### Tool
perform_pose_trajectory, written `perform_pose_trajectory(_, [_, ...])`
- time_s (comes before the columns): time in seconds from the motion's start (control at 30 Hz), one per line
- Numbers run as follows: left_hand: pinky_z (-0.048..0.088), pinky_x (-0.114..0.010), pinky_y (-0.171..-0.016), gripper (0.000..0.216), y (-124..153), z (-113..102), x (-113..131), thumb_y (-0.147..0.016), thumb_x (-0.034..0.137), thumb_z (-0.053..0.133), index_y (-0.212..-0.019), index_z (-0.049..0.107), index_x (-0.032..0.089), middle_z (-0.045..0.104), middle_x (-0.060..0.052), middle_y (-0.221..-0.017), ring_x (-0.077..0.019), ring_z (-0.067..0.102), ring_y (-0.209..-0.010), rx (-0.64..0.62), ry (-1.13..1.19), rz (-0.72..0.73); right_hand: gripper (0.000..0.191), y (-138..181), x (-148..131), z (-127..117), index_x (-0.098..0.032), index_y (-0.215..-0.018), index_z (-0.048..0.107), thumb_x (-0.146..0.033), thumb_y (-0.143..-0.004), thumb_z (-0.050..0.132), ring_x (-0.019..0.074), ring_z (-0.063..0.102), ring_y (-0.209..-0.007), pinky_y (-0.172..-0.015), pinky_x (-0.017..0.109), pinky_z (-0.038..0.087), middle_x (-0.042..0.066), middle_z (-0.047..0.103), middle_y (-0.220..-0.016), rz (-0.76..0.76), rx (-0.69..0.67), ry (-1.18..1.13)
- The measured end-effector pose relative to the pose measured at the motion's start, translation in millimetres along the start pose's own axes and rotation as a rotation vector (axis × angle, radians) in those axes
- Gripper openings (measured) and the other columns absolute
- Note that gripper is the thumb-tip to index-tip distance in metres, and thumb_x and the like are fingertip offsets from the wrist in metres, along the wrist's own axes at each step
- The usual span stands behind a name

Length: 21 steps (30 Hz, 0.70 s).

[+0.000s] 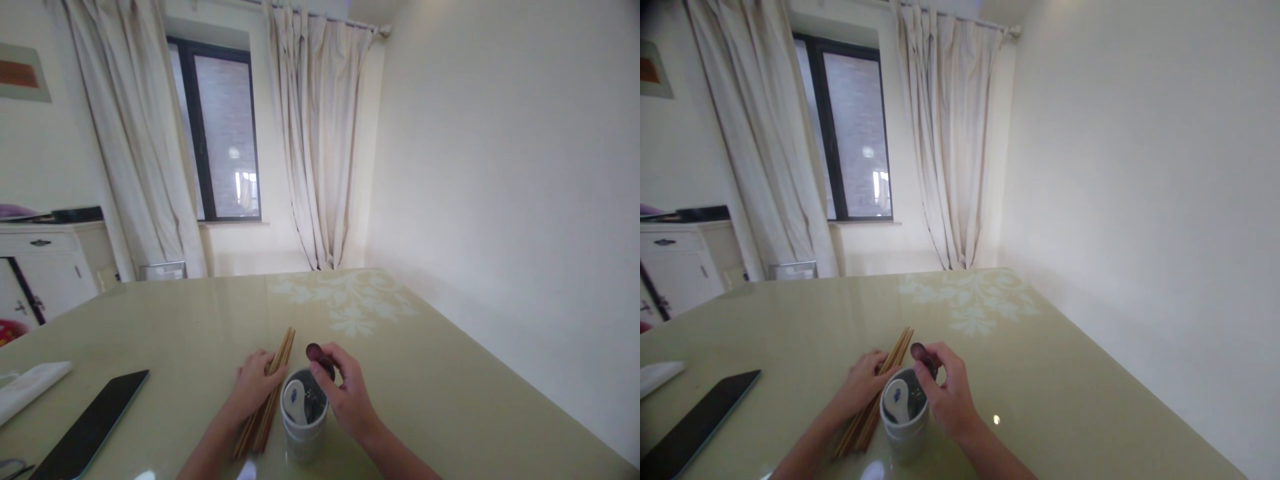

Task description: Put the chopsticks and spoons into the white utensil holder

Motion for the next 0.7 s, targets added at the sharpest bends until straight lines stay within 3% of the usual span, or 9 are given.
perform_pose_trajectory(0.1, [0.042,-0.049,-0.102,0.041,4,6,6,-0.093,0.052,0.049,-0.108,0.071,0.021,0.069,-0.013,-0.127,-0.0353,0.059,-0.126,-0.039,-0.176,-0.001,0.022,0,-1,1,-0.021,-0.096,0.073,-0.042,-0.099,0.068,0.0194,0.062,-0.079,-0.073,0.029,0.048,0.002,0.069,-0.083,-0.012,0.001,0.011])
perform_pose_trajectory(0.23, [0.041,-0.052,-0.106,0.045,8,3,15,-0.098,0.049,0.044,-0.122,0.067,0.019,0.063,-0.018,-0.139,-0.0355,0.057,-0.130,0.004,-0.352,0.039,0.024,-1,-1,-1,-0.020,-0.092,0.073,-0.043,-0.099,0.067,0.0184,0.058,-0.076,-0.070,0.029,0.047,0.001,0.066,-0.080,-0.029,0.018,0.018])
perform_pose_trajectory(0.37, [0.040,-0.052,-0.110,0.054,14,-6,16,-0.101,0.051,0.039,-0.137,0.063,0.017,0.064,-0.019,-0.143,-0.0361,0.056,-0.134,0.057,-0.384,0.038,0.027,-3,0,-4,-0.021,-0.087,0.072,-0.045,-0.099,0.068,0.0178,0.055,-0.073,-0.069,0.029,0.047,0.000,0.063,-0.076,-0.038,0.027,0.026])
perform_pose_trajectory(0.47, [0.040,-0.054,-0.115,0.068,23,-9,14,-0.102,0.053,0.037,-0.156,0.050,0.015,0.059,-0.021,-0.155,-0.0384,0.051,-0.143,0.081,-0.367,0.018,0.028,-4,-1,-4,-0.021,-0.085,0.072,-0.045,-0.099,0.068,0.0177,0.054,-0.072,-0.069,0.029,0.046,0.000,0.062,-0.076,-0.043,0.023,0.033])
perform_pose_trajectory(0.6, [0.032,-0.059,-0.126,0.072,31,8,15,-0.101,0.045,0.038,-0.167,0.037,0.016,0.038,-0.016,-0.174,-0.0381,0.038,-0.158,-0.060,-0.327,0.063,0.025,-4,-3,-4,-0.021,-0.086,0.071,-0.043,-0.098,0.068,0.0175,0.054,-0.071,-0.067,0.029,0.045,-0.001,0.061,-0.076,-0.057,0.012,0.036])
perform_pose_trajectory(0.7, [0.028,-0.051,-0.132,0.068,27,22,18,-0.102,0.036,0.038,-0.168,0.038,0.021,0.033,-0.009,-0.176,-0.0294,0.033,-0.163,-0.176,-0.196,0.202,0.022,-4,-2,-4,-0.021,-0.087,0.071,-0.040,-0.098,0.068,0.0174,0.054,-0.072,-0.068,0.029,0.045,-0.001,0.061,-0.076,-0.051,0.011,0.036])
Point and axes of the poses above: each hand's wrist, its own y-axis away from the middle knuckle, its own z-axis out of the palm, x = y × z, the point moved 8 cm from there along -y, towards the middle knuckle
